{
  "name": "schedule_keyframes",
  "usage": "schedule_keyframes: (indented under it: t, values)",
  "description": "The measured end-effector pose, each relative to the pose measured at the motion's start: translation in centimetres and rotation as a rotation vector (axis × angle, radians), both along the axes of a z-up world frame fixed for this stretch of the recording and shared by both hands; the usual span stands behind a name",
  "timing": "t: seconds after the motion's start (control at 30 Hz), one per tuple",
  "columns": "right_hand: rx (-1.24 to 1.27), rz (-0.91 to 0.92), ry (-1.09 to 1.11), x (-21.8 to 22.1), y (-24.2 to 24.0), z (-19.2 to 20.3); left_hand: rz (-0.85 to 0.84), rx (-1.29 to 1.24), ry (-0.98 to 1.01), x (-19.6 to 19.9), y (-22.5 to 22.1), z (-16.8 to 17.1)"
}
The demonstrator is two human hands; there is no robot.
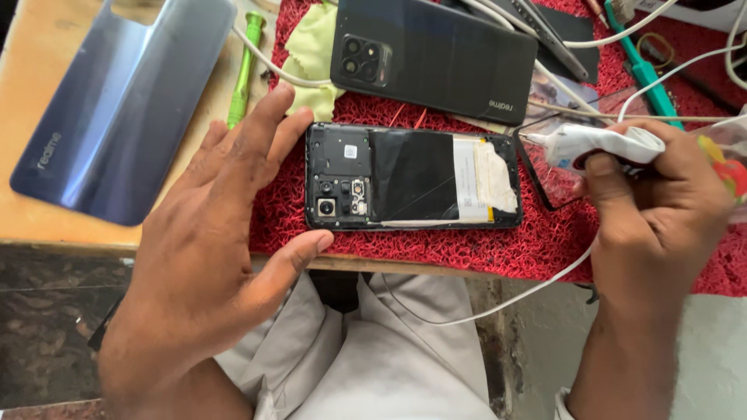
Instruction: The person prepares a tube of adhesive by removing the cap and inserting a metal wire into the nozzle. They then apply the adhesive along the edges of a disassembled smartphone chassis using the tube. The person handles the phone and the adhesive tube throughout the process.
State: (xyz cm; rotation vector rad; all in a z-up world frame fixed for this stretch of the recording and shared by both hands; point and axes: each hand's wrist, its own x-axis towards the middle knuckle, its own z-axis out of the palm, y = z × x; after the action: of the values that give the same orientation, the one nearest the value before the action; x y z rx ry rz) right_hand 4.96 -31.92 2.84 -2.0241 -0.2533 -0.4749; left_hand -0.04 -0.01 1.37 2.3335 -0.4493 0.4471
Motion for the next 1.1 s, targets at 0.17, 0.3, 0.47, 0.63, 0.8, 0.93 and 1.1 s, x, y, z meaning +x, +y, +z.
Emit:
schedule_keyframes:
  t: [0.17,0.3,0.47,0.63,0.8,0.93,1.1]
  values:
    - [0.073,-0.024,0.058,0.9,0.8,0.4,-0.001,-0.009,-0.019,0.1,-0.1,0.3]
    - [0.067,-0.044,0.083,0.9,0.7,0.4,0.015,-0.002,0.037,0.0,-0.1,0.2]
    - [0.024,-0.038,0.070,1.0,0.4,0.1,0.014,0.015,-0.001,0.1,-0.2,0.1]
    - [0.034,-0.029,0.058,1.0,0.1,-0.1,0.009,0.020,0.007,0.0,-0.1,0.0]
    - [-0.007,0.022,0.031,0.9,-0.3,-0.4,-0.001,0.018,0.006,0.1,-0.1,-0.2]
    - [-0.057,0.036,-0.013,0.8,-0.2,-0.4,0.004,0.015,0.023,0.0,-0.1,-0.2]
    - [-0.074,0.021,-0.037,0.7,0.1,-0.3,0.001,0.020,0.007,0.0,-0.1,-0.1]
